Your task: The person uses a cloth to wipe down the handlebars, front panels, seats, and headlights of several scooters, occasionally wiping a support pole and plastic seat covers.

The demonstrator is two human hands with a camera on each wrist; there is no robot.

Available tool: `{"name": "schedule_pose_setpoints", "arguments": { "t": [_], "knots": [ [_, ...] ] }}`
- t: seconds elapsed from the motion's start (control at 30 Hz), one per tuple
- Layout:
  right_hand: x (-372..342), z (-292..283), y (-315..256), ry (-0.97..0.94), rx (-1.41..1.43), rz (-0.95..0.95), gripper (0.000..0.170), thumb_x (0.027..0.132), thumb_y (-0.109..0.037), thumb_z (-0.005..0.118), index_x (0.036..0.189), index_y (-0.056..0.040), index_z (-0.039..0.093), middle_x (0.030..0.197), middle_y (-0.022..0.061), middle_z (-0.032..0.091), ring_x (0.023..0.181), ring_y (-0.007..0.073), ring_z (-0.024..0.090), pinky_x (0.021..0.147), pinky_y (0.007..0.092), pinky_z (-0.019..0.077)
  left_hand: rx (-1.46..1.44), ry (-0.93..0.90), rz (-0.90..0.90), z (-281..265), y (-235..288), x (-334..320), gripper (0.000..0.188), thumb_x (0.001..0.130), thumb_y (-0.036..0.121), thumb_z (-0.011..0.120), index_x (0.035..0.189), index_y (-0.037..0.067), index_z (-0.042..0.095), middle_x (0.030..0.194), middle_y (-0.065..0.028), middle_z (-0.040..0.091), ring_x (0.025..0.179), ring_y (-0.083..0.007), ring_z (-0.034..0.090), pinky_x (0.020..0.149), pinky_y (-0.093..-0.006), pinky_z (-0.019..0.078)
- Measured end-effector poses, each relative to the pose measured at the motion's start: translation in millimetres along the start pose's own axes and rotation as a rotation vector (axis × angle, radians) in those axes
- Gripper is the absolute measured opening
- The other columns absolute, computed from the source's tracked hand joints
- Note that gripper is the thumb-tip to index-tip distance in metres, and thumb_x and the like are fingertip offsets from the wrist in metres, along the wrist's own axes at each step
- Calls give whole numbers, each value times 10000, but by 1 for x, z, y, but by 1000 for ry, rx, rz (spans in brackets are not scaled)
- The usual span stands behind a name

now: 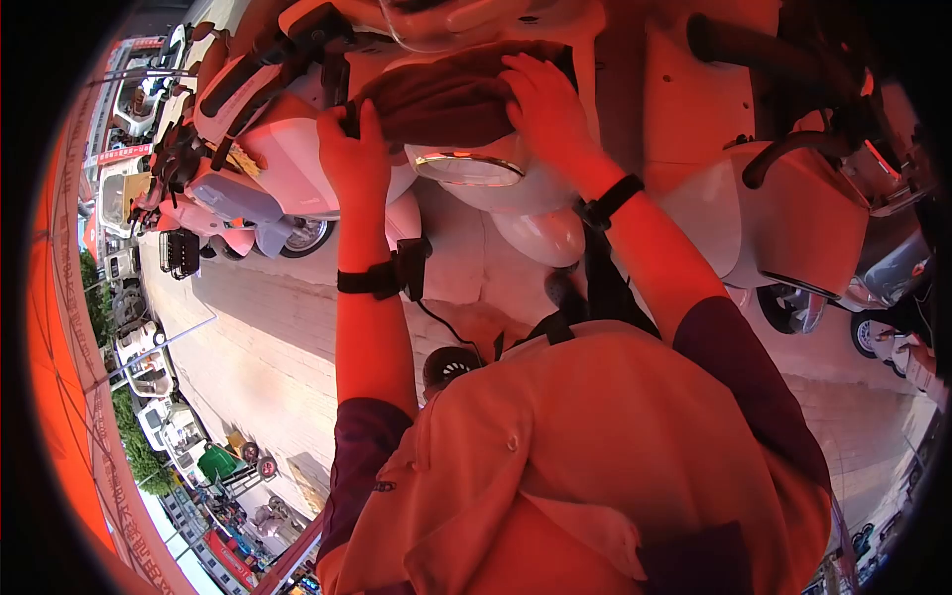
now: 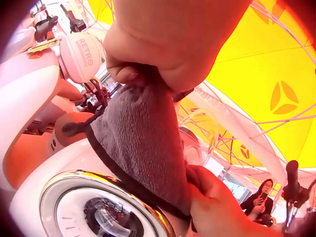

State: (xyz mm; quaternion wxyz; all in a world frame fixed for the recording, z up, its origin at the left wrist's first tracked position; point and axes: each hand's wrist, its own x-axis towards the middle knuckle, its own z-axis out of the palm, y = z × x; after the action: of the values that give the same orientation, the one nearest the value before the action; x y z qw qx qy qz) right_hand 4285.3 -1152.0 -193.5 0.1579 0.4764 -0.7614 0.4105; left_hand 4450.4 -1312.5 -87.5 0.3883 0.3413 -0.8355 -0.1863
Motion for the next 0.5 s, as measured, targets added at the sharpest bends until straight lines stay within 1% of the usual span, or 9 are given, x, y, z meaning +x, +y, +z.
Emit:
{"name": "schedule_pose_setpoints", "arguments": {
  "t": [0.03,0.1,0.13,0.2,0.27,0.3,0.33,0.37,0.5],
  "knots": [
    [-7,-7,13,32,-78,99,381,818,-108,604,1196,-75,571,1363,120,519,1273,310,480,1091,452,367,-67,-178,-106,10,8,-3,444,881,334,673,1136,-13,566,932,-206,622,829,-377,624,732,-415,495],
    [-19,-2,22,46,26,282,418,819,-118,607,1232,-73,557,1394,151,481,1291,346,449,1089,462,367,46,-353,203,38,23,-13,516,892,366,646,1238,-4,548,969,-204,601,843,-369,625,729,-420,500],
    [-23,-7,21,57,76,375,436,820,-123,608,1250,-72,550,1409,166,462,1300,364,433,1089,468,367,146,-321,257,54,24,-21,517,893,348,629,1277,16,531,976,-202,593,842,-368,623,725,-425,501],
    [-27,0,-13,48,17,305,479,818,-127,606,1283,-42,526,1441,217,401,1322,407,383,1077,475,375,343,-248,372,81,25,-37,536,896,312,597,1357,56,498,988,-199,577,841,-365,618,717,-436,504],
    [-24,5,-48,-68,-12,177,517,778,-108,621,1281,-38,527,1444,231,380,1325,455,348,1069,497,374,321,-350,250,77,25,-41,585,879,271,573,1422,112,426,997,-213,566,867,-390,609,744,-472,504],
    [-26,11,-56,-34,-25,174,524,761,-116,635,1271,-47,539,1432,214,399,1315,465,353,1069,506,372,316,-399,193,69,25,-41,619,870,250,561,1455,139,390,1002,-221,561,879,-403,604,757,-490,504],
    [-28,12,-59,-18,-64,170,507,770,-136,637,1267,-76,552,1429,185,415,1309,430,379,1056,502,388,341,-451,117,59,31,-44,651,838,206,539,1468,187,376,1002,-218,572,887,-405,603,758,-498,502],
    [-30,10,-54,-16,-52,141,502,775,-143,637,1268,-92,555,1430,176,417,1310,417,384,1052,495,394,366,-467,117,54,26,-47,617,848,216,535,1450,176,406,1001,-210,578,890,-403,601,759,-494,503],
    [-30,-9,-19,-10,38,61,488,796,-169,633,1278,-158,560,1428,141,435,1308,354,414,1019,459,438,515,-456,222,43,18,-56,535,842,222,588,1365,148,507,1022,-202,573,922,-401,590,786,-488,494]
  ]
}}
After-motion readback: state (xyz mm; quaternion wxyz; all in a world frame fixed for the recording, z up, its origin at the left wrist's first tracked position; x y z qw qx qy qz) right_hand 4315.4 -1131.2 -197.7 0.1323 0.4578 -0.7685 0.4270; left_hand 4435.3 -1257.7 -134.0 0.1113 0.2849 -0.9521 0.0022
